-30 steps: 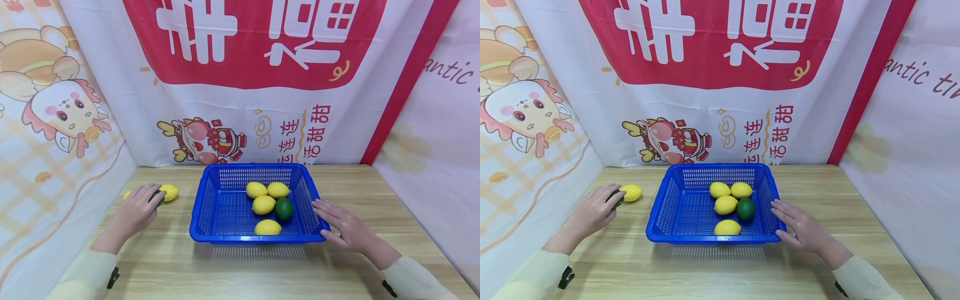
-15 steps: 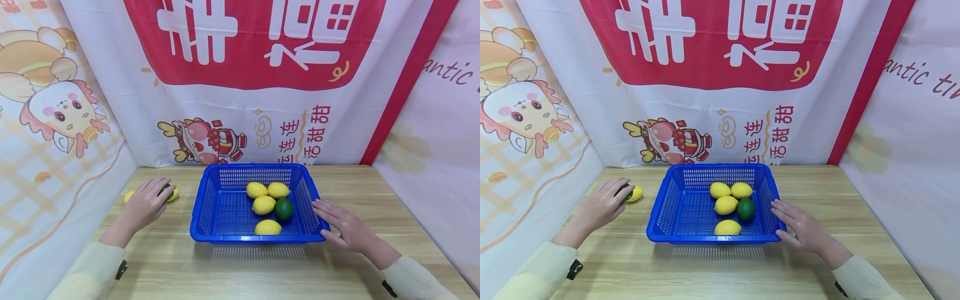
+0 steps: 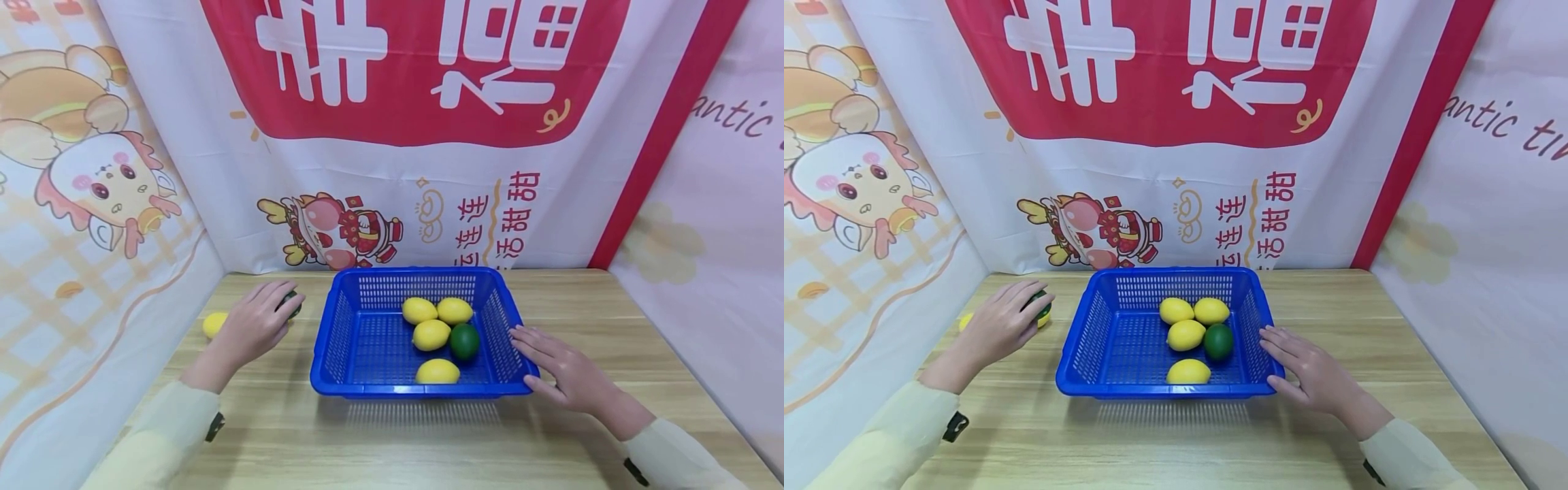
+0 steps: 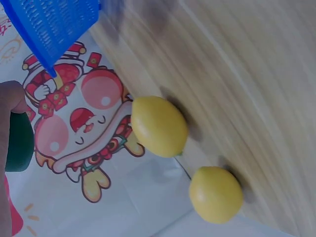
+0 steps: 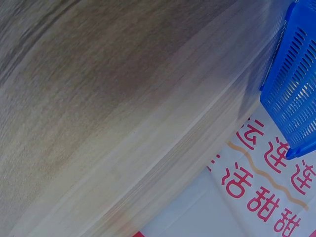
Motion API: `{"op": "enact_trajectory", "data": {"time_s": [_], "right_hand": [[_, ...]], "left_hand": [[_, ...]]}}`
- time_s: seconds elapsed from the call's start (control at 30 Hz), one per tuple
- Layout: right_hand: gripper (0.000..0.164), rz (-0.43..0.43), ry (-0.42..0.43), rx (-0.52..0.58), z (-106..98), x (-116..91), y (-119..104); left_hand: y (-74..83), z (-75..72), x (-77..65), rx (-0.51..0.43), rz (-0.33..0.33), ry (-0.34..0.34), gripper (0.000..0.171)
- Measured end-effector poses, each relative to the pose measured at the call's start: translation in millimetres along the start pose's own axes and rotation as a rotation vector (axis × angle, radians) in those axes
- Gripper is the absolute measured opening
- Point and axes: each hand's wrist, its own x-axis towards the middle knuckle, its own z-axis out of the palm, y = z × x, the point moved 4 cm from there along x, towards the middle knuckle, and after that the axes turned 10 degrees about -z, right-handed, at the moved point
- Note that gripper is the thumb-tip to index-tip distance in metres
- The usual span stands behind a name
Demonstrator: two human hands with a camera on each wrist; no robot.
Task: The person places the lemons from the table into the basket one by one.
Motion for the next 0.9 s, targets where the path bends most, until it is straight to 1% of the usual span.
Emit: {"op": "enact_trajectory", "data": {"time_s": [0.13,0.3,0.53,0.8,0.9], "right_hand": [[0.055,0.001,0.001,0.001,-0.2,-0.1,0.0],[0.055,-0.002,0.005,-0.003,-0.2,-0.1,-0.5],[0.055,0.001,0.007,0.001,-0.3,0.5,-1.1],[0.055,0.007,0.008,-0.001,-0.2,0.7,-1.0],[0.056,0.009,0.006,0.0,-0.1,0.7,-0.6]], "left_hand": [[4.7,2.1,9.4,0.0,0.019,0.016,0.037],[12.0,4.2,20.7,0.015,0.037,0.0,0.037],[20.5,7.0,32.8,0.022,0.04,-0.04,0.04],[30.8,11.8,46.5,0.013,0.068,-0.039,0.047],[34.9,14.4,52.8,0.012,0.082,-0.038,0.045]]}}
